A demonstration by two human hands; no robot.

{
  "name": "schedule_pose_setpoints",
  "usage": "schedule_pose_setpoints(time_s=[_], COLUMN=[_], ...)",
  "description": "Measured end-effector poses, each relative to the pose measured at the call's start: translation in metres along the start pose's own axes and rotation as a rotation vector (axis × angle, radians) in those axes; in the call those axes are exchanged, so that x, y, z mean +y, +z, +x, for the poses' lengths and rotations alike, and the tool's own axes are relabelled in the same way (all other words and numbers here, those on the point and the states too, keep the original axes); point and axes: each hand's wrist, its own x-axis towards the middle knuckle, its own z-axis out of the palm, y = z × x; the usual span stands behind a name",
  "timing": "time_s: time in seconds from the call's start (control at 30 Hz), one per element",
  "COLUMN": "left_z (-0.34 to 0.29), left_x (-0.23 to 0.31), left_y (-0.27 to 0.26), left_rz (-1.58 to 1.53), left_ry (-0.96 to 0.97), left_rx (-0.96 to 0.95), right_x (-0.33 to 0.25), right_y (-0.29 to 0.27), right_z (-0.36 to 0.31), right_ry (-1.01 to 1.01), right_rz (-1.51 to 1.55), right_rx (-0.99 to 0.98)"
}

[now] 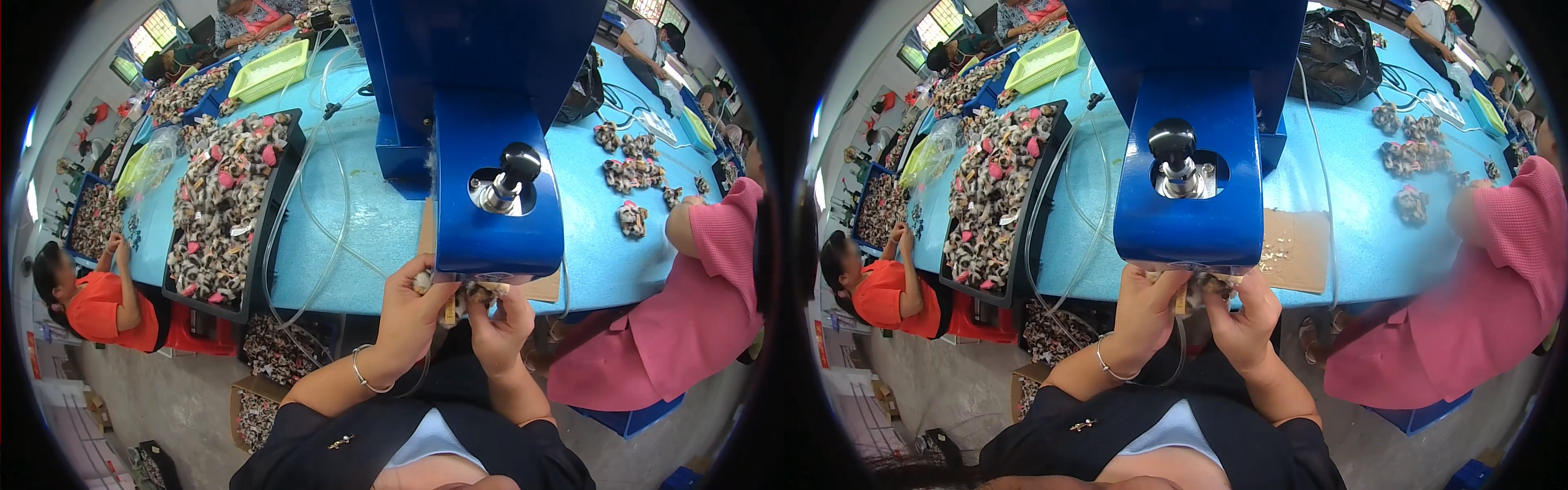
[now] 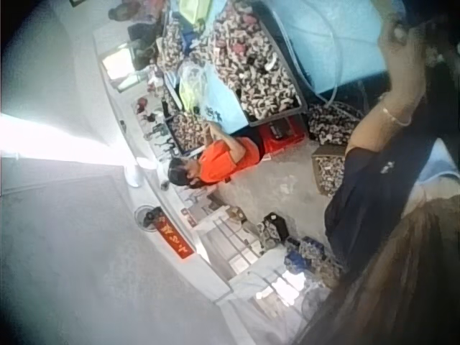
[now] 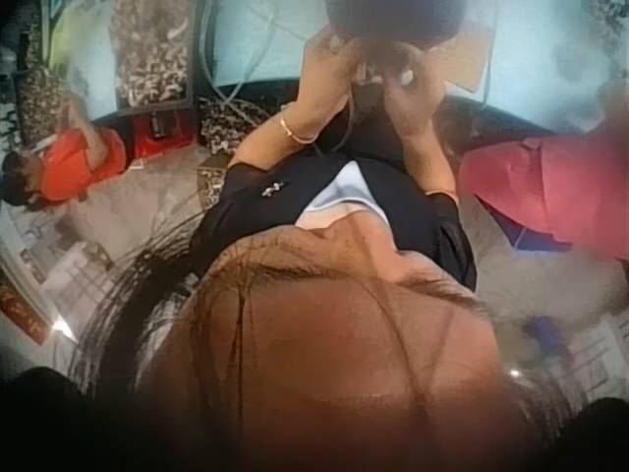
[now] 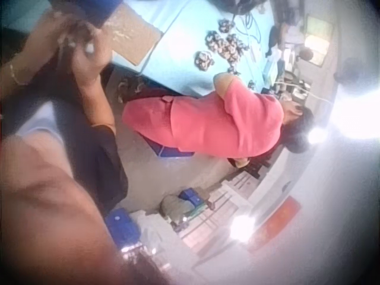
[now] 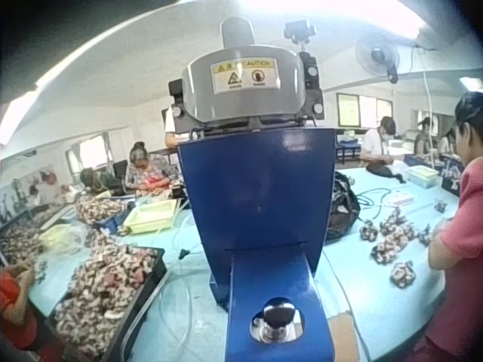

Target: Assembling small plastic/fabric components using a mechanical press machine.

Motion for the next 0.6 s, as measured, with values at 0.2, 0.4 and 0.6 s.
schedule_pose_setpoints(time_s=[0.2, 0.4, 0.6], left_z=[0.003, 0.006, 0.011], left_x=[-0.005, -0.006, -0.007], left_y=[0.002, 0.003, 0.002], left_rz=[-0.006, -0.006, 0.042], left_ry=[-0.01, -0.033, -0.069], left_rx=[-0.008, -0.007, 0.009], right_x=[-0.002, -0.001, 0.002], right_y=[-0.002, -0.005, -0.003], right_z=[-0.001, -0.002, -0.002], right_ry=[0.009, 0.004, 0.008], right_rz=[-0.002, -0.028, -0.022], right_rx=[0.03, 0.046, 0.065])
